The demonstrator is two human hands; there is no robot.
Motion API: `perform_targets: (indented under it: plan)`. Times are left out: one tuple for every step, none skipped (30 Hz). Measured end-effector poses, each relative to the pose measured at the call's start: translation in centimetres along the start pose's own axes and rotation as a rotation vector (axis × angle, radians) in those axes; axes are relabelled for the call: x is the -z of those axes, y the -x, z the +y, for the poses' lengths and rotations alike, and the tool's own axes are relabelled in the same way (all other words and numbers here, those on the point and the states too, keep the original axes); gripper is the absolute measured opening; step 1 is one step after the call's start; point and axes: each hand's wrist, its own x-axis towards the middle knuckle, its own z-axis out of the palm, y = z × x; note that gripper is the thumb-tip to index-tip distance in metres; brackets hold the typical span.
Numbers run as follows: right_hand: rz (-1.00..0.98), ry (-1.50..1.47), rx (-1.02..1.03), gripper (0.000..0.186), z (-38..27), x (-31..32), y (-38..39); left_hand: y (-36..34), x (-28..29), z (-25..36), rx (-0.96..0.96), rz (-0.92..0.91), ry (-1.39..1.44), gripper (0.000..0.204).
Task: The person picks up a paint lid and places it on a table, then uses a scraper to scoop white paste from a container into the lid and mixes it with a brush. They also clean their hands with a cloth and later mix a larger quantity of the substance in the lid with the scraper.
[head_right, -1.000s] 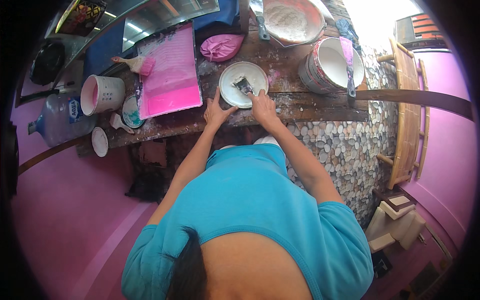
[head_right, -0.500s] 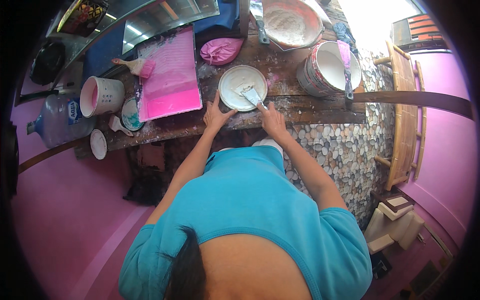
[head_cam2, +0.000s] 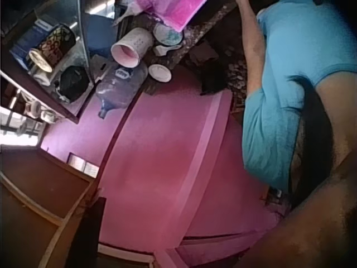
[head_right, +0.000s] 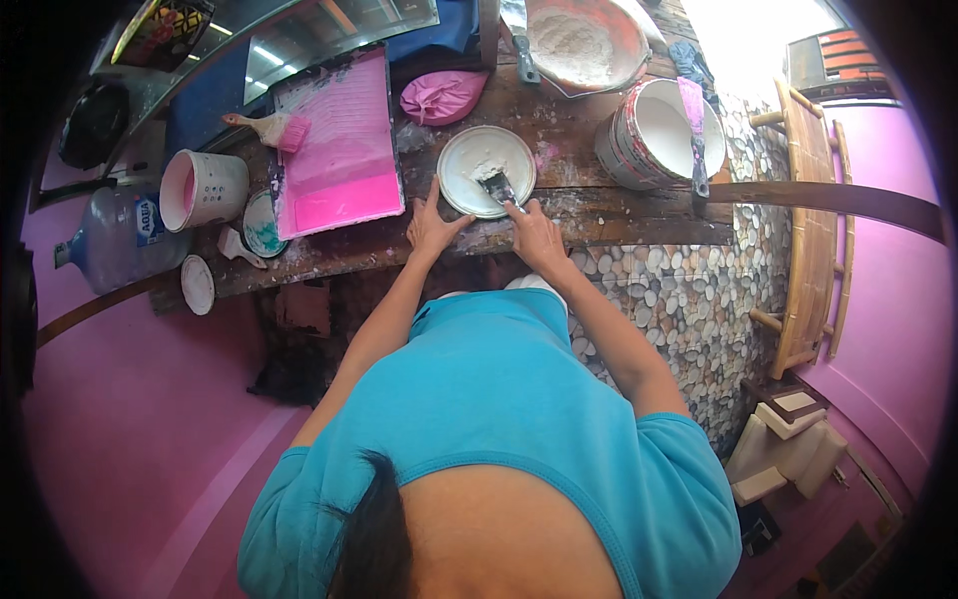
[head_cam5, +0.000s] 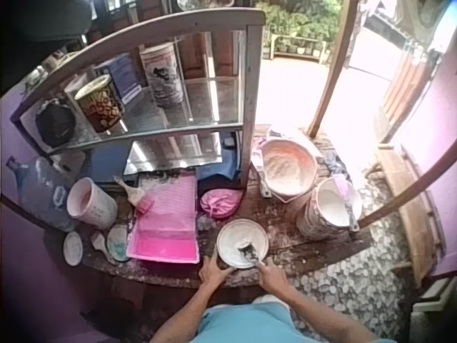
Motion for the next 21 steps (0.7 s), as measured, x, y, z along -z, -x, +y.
perform_targets:
  plan:
    - [-0.04, -0.012, -0.019, 0.04, -0.2, 0.9, -0.1, -0.2, 0.1, 0.2, 0.015, -0.015, -0.01, 0.109]
    - [-0.057, -0.012, -0.02, 0.038, -0.1, 1.5, -0.4, -0.3, 0.3, 0.1, 0.013, -0.011, -0.012, 0.109]
    - [-0.053, -0.01, -0.024, 0.038, -0.1, 1.9, -1.0, -0.4, 0.4, 0.1, 0.001, -0.019, 0.017, 0.109]
    - [-0.004, -0.031, -0.007, 0.037, -0.2, 1.9, -1.8, -0.1, 0.3, 0.0, -0.005, -0.031, 0.045, 0.109]
    - [0.045, -0.051, 0.01, 0.036, -0.4, 1.9, -2.5, -0.1, 0.1, 0.0, -0.005, -0.034, 0.045, 0.109]
    - [0.066, -0.059, 0.028, 0.037, -0.7, 1.7, -3.4, -0.2, 0.1, -0.1, -0.007, -0.021, 0.038, 0.109]
    - [0.066, -0.061, 0.026, 0.037, -0.9, 1.4, -4.1, -0.2, 0.1, 0.0, -0.011, -0.01, 0.03, 0.109]
    - [0.06, -0.025, 0.009, 0.037, -1.3, 1.0, -4.7, -0.3, 0.0, 0.1, -0.012, -0.011, 0.028, 0.109]
    - [0.051, 0.012, -0.005, 0.037, -1.5, 0.7, -5.1, -0.3, 0.1, 0.2, -0.006, -0.02, 0.026, 0.109]
    - [0.049, 0.011, -0.006, 0.037, -1.6, 0.4, -4.9, -0.2, 0.1, 0.2, -0.001, -0.029, 0.023, 0.11]
    - [0.028, 0.064, -0.013, 0.037, -1.7, 0.1, -4.5, -0.2, 0.1, 0.4, 0.0, -0.031, 0.022, 0.11]
    - [0.004, 0.121, -0.015, 0.036, -2.0, 0.0, -4.2, -0.2, 0.0, 0.3, -0.005, -0.003, 0.007, 0.11]
    - [-0.002, 0.123, -0.01, 0.036, -2.2, 0.1, -3.7, -0.1, -0.1, 0.1, -0.011, 0.024, -0.008, 0.11]
    - [-0.034, 0.142, 0.01, 0.035, -2.2, 0.5, -3.0, -0.1, 0.0, -0.1, -0.005, 0.025, -0.004, 0.11]
    - [-0.064, 0.163, 0.03, 0.034, -2.2, 1.2, -2.7, -0.2, 0.0, -0.2, 0.004, 0.004, 0.005, 0.11]
    - [-0.067, 0.169, 0.035, 0.034, -2.3, 1.8, -2.9, -0.3, 0.0, -0.3, 0.014, -0.017, 0.014, 0.11]
    - [-0.067, 0.156, 0.026, 0.034, -2.5, 2.4, -3.2, -0.2, 0.0, -0.3, 0.019, -0.014, 0.02, 0.11]
    - [-0.064, 0.142, 0.009, 0.034, -2.6, 3.0, -3.4, -0.2, 0.1, 0.0, 0.014, -0.01, 0.02, 0.11]
    - [-0.065, 0.145, 0.007, 0.034, -2.6, 3.2, -3.9, -0.1, 0.2, 0.3, 0.01, -0.006, 0.019, 0.109]
    - [-0.031, 0.149, 0.011, 0.034, -2.8, 3.2, -4.8, -0.1, 0.3, 0.4, 0.009, -0.008, 0.022, 0.109]
    - [0.006, 0.148, 0.014, 0.034, -3.1, 3.1, -5.7, -0.2, 0.4, 0.4, 0.011, -0.021, 0.024, 0.109]
